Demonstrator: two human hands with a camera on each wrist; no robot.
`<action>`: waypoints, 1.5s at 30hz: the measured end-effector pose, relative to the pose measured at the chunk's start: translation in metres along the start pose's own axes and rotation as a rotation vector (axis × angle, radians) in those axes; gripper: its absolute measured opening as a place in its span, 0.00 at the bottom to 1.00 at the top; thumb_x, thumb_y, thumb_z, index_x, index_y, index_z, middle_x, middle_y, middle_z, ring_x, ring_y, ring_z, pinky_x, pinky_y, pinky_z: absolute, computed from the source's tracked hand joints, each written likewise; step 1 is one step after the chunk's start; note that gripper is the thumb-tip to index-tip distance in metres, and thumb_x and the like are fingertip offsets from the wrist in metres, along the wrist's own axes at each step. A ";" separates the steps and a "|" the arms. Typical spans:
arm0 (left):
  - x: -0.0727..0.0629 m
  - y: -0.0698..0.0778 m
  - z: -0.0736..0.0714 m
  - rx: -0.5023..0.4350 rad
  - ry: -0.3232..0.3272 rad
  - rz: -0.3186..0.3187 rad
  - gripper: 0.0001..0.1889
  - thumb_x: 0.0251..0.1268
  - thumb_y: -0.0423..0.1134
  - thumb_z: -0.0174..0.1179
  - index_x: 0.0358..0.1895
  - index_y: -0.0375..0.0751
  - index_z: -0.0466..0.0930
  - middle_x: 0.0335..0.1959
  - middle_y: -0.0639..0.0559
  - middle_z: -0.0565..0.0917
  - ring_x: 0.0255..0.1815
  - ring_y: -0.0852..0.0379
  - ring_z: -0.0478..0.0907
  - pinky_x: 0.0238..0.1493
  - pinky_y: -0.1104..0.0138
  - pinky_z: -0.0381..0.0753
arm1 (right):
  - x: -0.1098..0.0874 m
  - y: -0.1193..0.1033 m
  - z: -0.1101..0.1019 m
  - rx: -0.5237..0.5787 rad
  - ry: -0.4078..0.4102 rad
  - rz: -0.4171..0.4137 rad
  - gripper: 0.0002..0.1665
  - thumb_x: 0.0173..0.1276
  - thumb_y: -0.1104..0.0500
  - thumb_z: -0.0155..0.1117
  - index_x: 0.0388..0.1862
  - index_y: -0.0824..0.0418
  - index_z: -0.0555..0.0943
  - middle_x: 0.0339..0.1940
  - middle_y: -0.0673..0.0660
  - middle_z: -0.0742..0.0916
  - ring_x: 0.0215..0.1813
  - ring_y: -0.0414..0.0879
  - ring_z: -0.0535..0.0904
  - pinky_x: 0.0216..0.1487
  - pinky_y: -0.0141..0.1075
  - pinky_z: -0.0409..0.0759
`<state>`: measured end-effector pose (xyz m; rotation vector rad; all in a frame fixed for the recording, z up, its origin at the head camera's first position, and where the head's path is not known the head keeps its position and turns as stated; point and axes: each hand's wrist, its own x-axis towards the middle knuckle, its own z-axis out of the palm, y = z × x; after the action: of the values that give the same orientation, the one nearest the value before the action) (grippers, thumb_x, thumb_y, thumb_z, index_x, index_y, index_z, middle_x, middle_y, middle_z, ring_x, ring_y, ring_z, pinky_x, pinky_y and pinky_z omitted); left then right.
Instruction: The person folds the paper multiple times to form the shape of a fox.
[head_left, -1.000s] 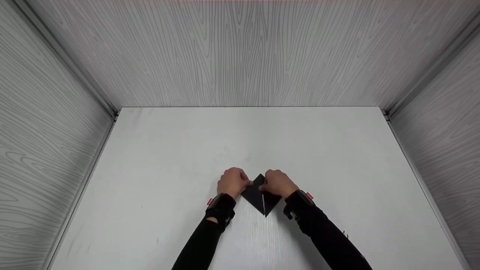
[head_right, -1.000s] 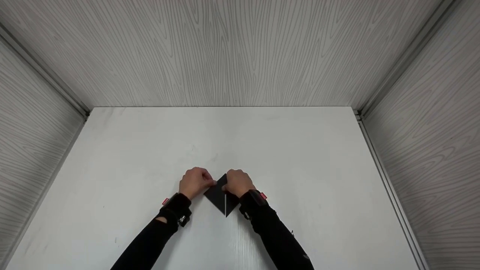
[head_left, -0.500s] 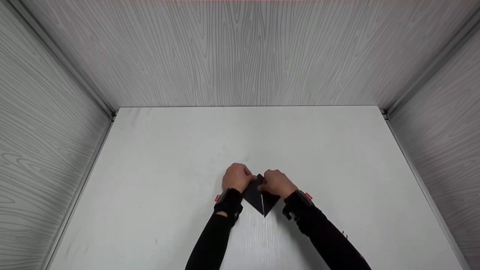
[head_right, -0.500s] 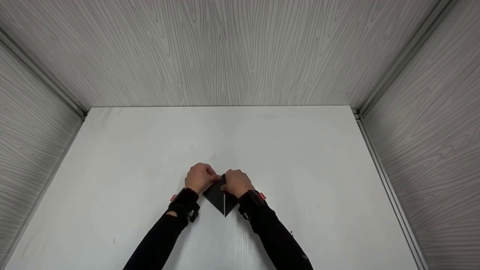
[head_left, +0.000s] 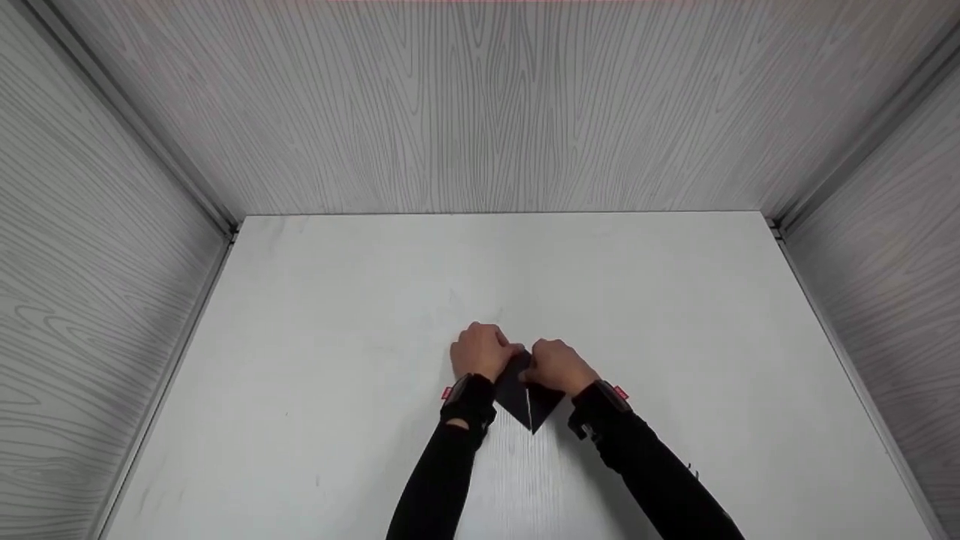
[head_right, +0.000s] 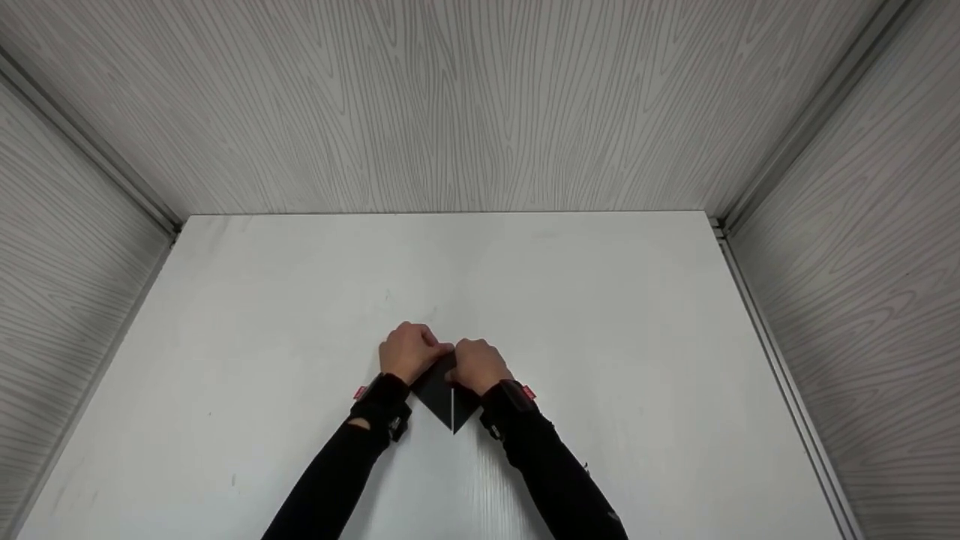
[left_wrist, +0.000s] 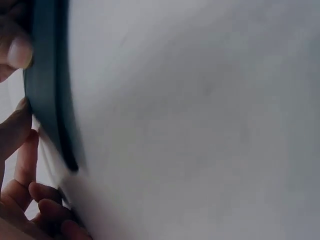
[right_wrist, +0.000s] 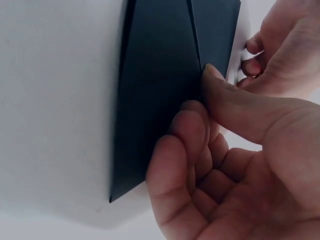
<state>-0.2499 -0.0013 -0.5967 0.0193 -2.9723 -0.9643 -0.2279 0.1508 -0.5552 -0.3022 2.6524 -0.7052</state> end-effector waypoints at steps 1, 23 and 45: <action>0.001 0.000 0.001 0.015 0.005 0.004 0.12 0.51 0.51 0.78 0.25 0.48 0.91 0.30 0.51 0.87 0.33 0.47 0.84 0.36 0.51 0.83 | 0.000 0.000 0.000 0.002 0.000 -0.002 0.19 0.62 0.60 0.75 0.21 0.58 0.73 0.18 0.48 0.73 0.23 0.44 0.68 0.27 0.36 0.67; -0.004 0.002 -0.009 -0.034 -0.048 0.043 0.13 0.54 0.47 0.79 0.25 0.43 0.87 0.30 0.49 0.85 0.35 0.47 0.83 0.39 0.51 0.82 | -0.001 0.000 0.003 0.023 -0.008 0.014 0.18 0.67 0.58 0.74 0.22 0.59 0.75 0.18 0.48 0.73 0.23 0.44 0.67 0.27 0.36 0.64; -0.015 -0.008 -0.018 0.008 -0.098 0.149 0.14 0.58 0.45 0.78 0.24 0.42 0.84 0.30 0.48 0.75 0.34 0.48 0.75 0.37 0.56 0.78 | -0.004 -0.001 0.001 0.024 -0.001 0.046 0.17 0.66 0.57 0.74 0.23 0.59 0.76 0.19 0.48 0.75 0.24 0.44 0.68 0.28 0.35 0.66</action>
<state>-0.2342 -0.0179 -0.5872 -0.2527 -3.0120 -0.9621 -0.2237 0.1503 -0.5545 -0.2338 2.6390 -0.7220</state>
